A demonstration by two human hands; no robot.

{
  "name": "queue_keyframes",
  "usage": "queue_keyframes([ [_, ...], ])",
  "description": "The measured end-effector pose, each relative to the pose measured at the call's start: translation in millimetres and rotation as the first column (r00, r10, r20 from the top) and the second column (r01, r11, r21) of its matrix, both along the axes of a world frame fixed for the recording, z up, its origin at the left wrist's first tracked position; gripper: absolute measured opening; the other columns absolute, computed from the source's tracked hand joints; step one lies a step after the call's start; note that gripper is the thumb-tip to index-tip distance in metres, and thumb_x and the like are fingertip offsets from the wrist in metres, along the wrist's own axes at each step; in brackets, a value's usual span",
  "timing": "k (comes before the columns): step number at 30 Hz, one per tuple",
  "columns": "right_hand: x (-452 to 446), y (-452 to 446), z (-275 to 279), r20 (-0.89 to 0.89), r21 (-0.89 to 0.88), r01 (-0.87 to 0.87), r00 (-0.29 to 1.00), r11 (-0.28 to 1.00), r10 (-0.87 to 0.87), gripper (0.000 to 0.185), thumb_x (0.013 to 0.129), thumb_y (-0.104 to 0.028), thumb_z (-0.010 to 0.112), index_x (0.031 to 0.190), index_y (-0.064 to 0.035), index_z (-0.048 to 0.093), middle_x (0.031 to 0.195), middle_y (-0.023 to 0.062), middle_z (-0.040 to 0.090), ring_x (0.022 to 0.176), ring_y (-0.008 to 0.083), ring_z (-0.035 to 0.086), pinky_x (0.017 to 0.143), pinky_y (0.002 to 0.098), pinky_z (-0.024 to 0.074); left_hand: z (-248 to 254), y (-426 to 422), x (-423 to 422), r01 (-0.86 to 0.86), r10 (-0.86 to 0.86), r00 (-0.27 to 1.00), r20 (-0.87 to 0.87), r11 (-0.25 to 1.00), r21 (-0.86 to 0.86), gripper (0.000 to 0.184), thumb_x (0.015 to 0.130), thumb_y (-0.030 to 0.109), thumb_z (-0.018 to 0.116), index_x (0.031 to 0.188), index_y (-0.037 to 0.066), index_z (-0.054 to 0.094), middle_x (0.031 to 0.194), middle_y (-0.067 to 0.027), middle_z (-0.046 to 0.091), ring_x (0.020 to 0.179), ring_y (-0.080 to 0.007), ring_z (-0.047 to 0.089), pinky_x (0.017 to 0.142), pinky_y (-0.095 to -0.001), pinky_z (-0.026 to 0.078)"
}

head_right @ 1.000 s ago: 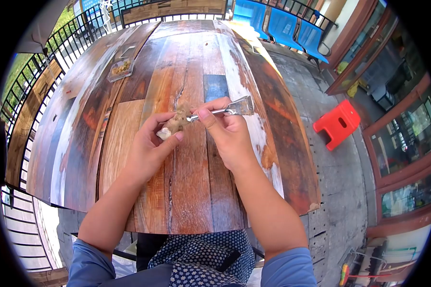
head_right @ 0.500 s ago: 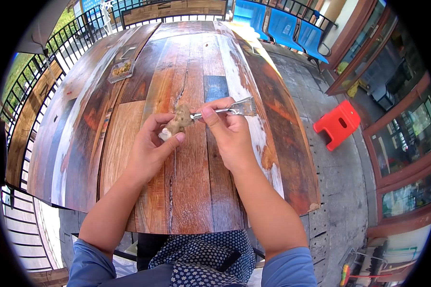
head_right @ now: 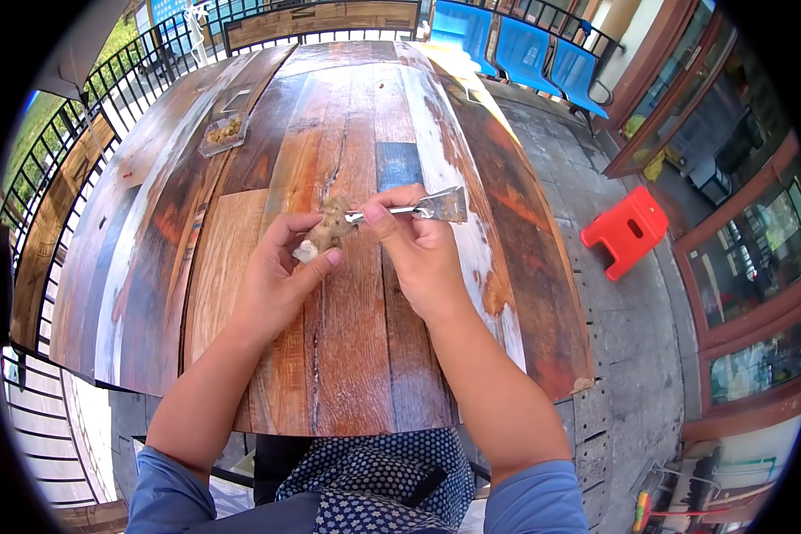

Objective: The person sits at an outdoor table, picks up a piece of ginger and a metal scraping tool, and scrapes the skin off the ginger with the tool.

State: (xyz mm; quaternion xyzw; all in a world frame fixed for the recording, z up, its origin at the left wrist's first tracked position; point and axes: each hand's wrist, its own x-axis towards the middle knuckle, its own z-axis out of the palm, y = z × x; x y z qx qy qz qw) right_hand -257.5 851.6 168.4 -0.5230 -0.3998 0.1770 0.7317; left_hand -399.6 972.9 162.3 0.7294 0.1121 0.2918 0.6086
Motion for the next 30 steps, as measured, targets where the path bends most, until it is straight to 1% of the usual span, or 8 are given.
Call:
queue_keyframes([
  [4,-3.8,-0.2,4.7,-0.021,0.035,0.005,1.0,0.999,-0.004,0.018,0.096,-0.021,0.063,0.102,-0.0047,0.059,0.097,0.004,0.065,0.092,0.0095,0.058,0.086,0.0265,0.045,0.5,-0.4,0.3,0.004,-0.004,1.0,0.006,1.0,-0.002,0.043,0.087,0.004,0.071,0.123,0.001,0.05,0.116,-0.0072,0.059,0.113,-0.0151,0.055,0.089,-0.0266,0.047],
  [10,-6.6,-0.7,6.7,0.017,-0.002,-0.01,1.0,1.0,0.01,0.017,0.097,-0.02,0.062,0.102,-0.0038,0.059,0.101,0.0061,0.066,0.094,0.0106,0.059,0.088,0.0273,0.0449,0.0,-0.6,-0.2,0.002,-0.002,1.0,-0.003,1.0,-0.03,0.041,0.087,0.005,0.072,0.122,0.001,0.05,0.116,-0.0072,0.06,0.113,-0.0153,0.056,0.09,-0.0276,0.047],
  [12,-5.1,0.3,3.9,-0.051,0.031,0.014,0.999,0.999,-0.012,0.017,0.097,-0.02,0.062,0.102,-0.0033,0.059,0.102,0.0065,0.066,0.096,0.0112,0.059,0.089,0.0275,0.0451,-0.7,-0.5,0.1,0.003,-0.003,1.0,0.006,1.0,-0.023,0.042,0.087,0.005,0.072,0.122,0.001,0.05,0.115,-0.0071,0.06,0.113,-0.0153,0.056,0.09,-0.0275,0.047],
  [19,-5.0,0.6,2.7,-0.001,0.022,-0.007,1.0,1.0,0.007,0.018,0.096,-0.02,0.063,0.102,-0.0039,0.059,0.101,0.0062,0.066,0.096,0.0111,0.059,0.088,0.0273,0.0453,0.6,-0.6,-0.1,0.008,-0.008,1.0,0.001,0.999,-0.044,0.042,0.087,0.005,0.072,0.122,0.001,0.05,0.116,-0.0068,0.06,0.113,-0.0154,0.056,0.092,-0.0281,0.046],
  [22,-6.3,0.3,5.1,-0.068,0.063,-0.005,0.998,0.998,0.009,0.017,0.097,-0.02,0.063,0.103,-0.0038,0.06,0.101,0.0058,0.066,0.096,0.0109,0.058,0.088,0.0266,0.0448,-0.5,-0.6,0.6,-0.005,0.005,1.0,0.005,1.0,-0.026,0.042,0.087,0.005,0.072,0.122,0.0,0.05,0.115,-0.0069,0.06,0.112,-0.0152,0.056,0.093,-0.0285,0.045],
  [24,-6.5,-0.5,5.5,-0.032,0.025,0.0,0.999,1.0,0.0,0.018,0.097,-0.02,0.062,0.103,-0.0032,0.06,0.101,0.006,0.066,0.096,0.0107,0.058,0.089,0.0264,0.0447,-2.2,0.3,0.9,0.005,-0.004,1.0,0.016,0.999,-0.033,0.042,0.087,0.005,0.072,0.122,0.0,0.05,0.115,-0.007,0.06,0.111,-0.0151,0.056,0.093,-0.0285,0.045],
  [28,-5.8,1.4,3.3,0.036,0.042,-0.011,0.999,0.999,0.01,0.017,0.097,-0.019,0.062,0.103,-0.0032,0.06,0.101,0.0064,0.066,0.096,0.0105,0.058,0.089,0.0266,0.0447,-1.9,0.0,1.0,0.016,-0.014,0.999,0.03,0.998,-0.067,0.041,0.087,0.004,0.071,0.122,0.0,0.05,0.114,-0.0072,0.06,0.11,-0.0149,0.056,0.095,-0.0288,0.044],
  [30,-6.4,0.7,6.2,-0.033,0.041,0.007,0.999,0.999,-0.006,0.017,0.097,-0.019,0.062,0.103,-0.0033,0.06,0.102,0.0066,0.067,0.095,0.0104,0.059,0.089,0.0268,0.045,-1.8,-0.3,1.0,0.012,-0.011,0.999,0.035,0.998,-0.054,0.041,0.087,0.004,0.071,0.122,0.0,0.05,0.114,-0.0071,0.06,0.11,-0.0148,0.056,0.095,-0.0289,0.044],
])
